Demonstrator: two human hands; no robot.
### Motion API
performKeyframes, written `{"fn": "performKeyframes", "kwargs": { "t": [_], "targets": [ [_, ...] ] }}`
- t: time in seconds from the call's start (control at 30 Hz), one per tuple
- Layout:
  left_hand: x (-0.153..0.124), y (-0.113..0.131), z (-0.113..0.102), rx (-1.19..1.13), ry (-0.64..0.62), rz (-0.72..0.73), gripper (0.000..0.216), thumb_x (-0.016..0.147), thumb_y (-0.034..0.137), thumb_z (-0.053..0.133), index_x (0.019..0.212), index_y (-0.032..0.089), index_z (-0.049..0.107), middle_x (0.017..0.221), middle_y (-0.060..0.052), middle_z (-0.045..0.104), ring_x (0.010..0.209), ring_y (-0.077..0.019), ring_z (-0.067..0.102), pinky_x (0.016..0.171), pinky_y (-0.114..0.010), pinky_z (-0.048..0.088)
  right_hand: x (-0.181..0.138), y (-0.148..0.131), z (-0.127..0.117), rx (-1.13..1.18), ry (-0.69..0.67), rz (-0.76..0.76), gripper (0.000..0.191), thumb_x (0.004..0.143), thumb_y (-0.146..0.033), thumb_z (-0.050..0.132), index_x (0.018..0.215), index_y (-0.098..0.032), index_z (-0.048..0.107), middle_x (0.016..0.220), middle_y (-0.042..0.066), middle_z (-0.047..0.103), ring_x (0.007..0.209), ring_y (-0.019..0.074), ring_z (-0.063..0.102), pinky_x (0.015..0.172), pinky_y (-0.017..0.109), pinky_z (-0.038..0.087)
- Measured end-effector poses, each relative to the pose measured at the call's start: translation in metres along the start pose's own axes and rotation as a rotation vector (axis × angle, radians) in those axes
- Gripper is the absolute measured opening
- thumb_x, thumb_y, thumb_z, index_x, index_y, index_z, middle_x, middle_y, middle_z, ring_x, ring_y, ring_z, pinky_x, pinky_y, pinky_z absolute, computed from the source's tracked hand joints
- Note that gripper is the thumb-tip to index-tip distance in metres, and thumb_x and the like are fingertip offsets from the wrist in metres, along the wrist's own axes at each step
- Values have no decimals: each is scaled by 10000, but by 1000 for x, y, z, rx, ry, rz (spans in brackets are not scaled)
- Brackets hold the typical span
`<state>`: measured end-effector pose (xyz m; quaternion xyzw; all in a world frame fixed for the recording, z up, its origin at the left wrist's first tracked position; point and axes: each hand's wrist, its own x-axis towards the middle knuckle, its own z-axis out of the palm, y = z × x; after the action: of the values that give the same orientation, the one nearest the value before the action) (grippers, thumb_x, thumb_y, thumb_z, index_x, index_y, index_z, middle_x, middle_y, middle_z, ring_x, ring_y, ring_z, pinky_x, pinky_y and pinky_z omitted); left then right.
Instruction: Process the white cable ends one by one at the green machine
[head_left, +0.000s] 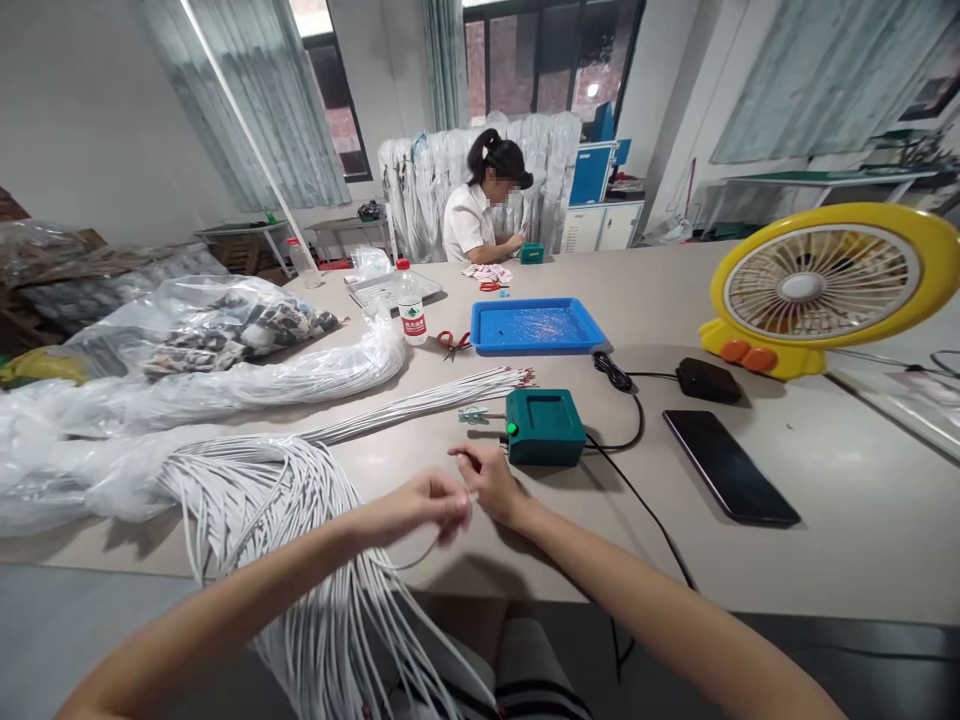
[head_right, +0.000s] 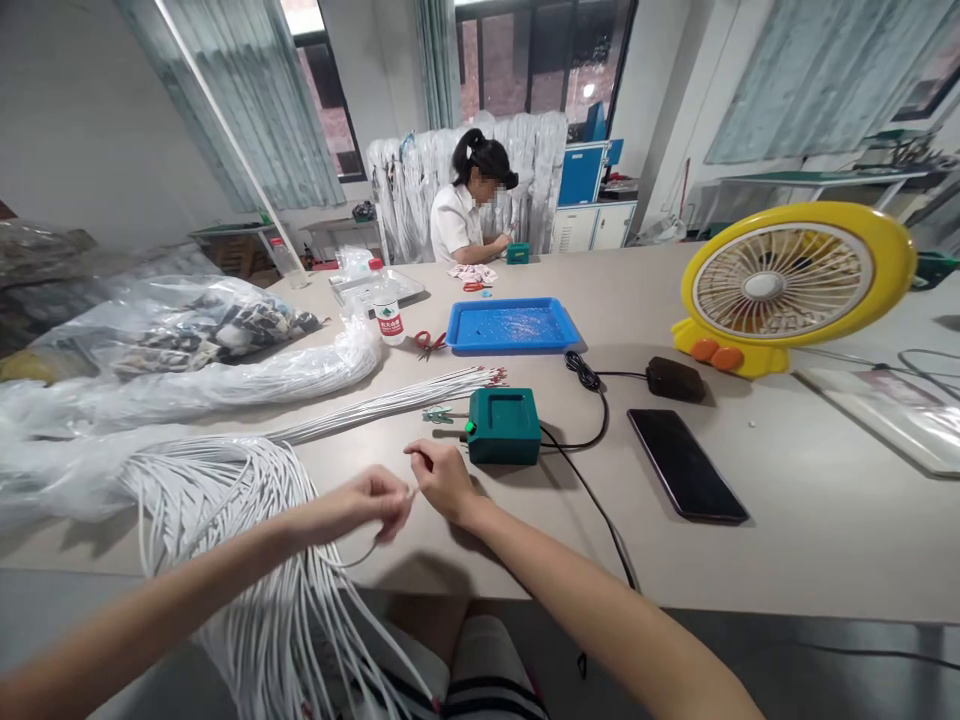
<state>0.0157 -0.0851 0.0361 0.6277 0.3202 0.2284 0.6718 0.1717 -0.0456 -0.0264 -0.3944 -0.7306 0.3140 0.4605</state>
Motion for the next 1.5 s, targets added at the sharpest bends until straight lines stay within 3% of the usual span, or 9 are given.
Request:
{"fn": "performKeyframes", "kwargs": {
  "t": [0.1, 0.2, 0.37, 0.57, 0.87, 1.0, 1.13, 1.3, 1.5],
  "targets": [
    [24, 1, -34, 49, 244, 78, 429, 725, 504, 703, 663, 81, 658, 541, -20, 569, 519, -97, 547, 543, -208, 434, 2, 0, 0, 78, 90, 60, 321, 924, -294, 364, 1054, -142, 614, 638, 4, 564, 527, 112, 473, 507, 226, 387],
    [31, -4, -48, 9, 276, 67, 401, 715, 481, 717, 732, 83, 665, 603, -22, 590, 504, -119, 588, 511, -228, 456, 5, -2, 1, 320, 97, 175, 326, 891, -405, 467, 1065, -166, 604, 666, -5, 542, 502, 94, 422, 452, 217, 346],
    [26, -15, -46, -41, 272, 36, 328, 689, 396, 765, 715, 84, 667, 592, -32, 619, 522, -128, 611, 516, -222, 460, 9, -10, 0, 578, -16, 297, 272, 791, -434, 629, 848, -169, 654, 627, -22, 485, 484, 70, 356, 422, 207, 287],
    [29, -22, -48, -106, 156, -27, 316, 742, 381, 730, 665, 85, 650, 600, -57, 665, 558, -116, 612, 544, -199, 412, 7, -17, -2, 543, -33, 264, 232, 781, -375, 666, 698, -159, 678, 711, 5, 510, 540, 69, 394, 451, 206, 302],
    [25, -19, -45, -262, 101, -105, 298, 735, 361, 741, 723, 76, 656, 640, -50, 661, 560, -123, 636, 597, -226, 466, 13, -10, -14, 584, 128, 266, 228, 805, -374, 651, 710, -177, 587, 648, -35, 447, 497, 62, 377, 450, 212, 308],
    [23, -15, -44, -327, 168, -88, 279, 727, 318, 754, 867, 97, 654, 650, -29, 661, 538, -120, 633, 563, -216, 455, 6, -16, -9, 424, 144, 208, 131, 850, -326, 608, 881, -199, 605, 812, 0, 523, 625, 81, 508, 525, 203, 412],
    [23, -13, -42, -348, 167, -120, 247, 720, 297, 758, 805, 91, 651, 662, -40, 666, 540, -122, 636, 562, -215, 451, -1, -18, -3, 273, 141, 126, 157, 860, -274, 596, 1009, -225, 602, 901, 20, 540, 777, 120, 586, 613, 224, 482],
    [23, -13, -39, -362, 162, -121, 255, 718, 312, 755, 721, 79, 651, 643, -49, 669, 520, -123, 633, 559, -220, 459, 1, -14, -5, 142, 157, 56, 262, 855, -233, 607, 1115, -254, 578, 941, 20, 545, 745, 106, 572, 597, 221, 484],
    [22, -14, -40, -376, 159, -136, 247, 733, 305, 741, 709, 83, 637, 621, -51, 670, 491, -126, 628, 531, -218, 449, 4, -12, -8, 100, 148, -57, 242, 846, -174, 618, 1073, -257, 606, 944, 13, 541, 706, 85, 543, 562, 204, 466]
  ]
}}
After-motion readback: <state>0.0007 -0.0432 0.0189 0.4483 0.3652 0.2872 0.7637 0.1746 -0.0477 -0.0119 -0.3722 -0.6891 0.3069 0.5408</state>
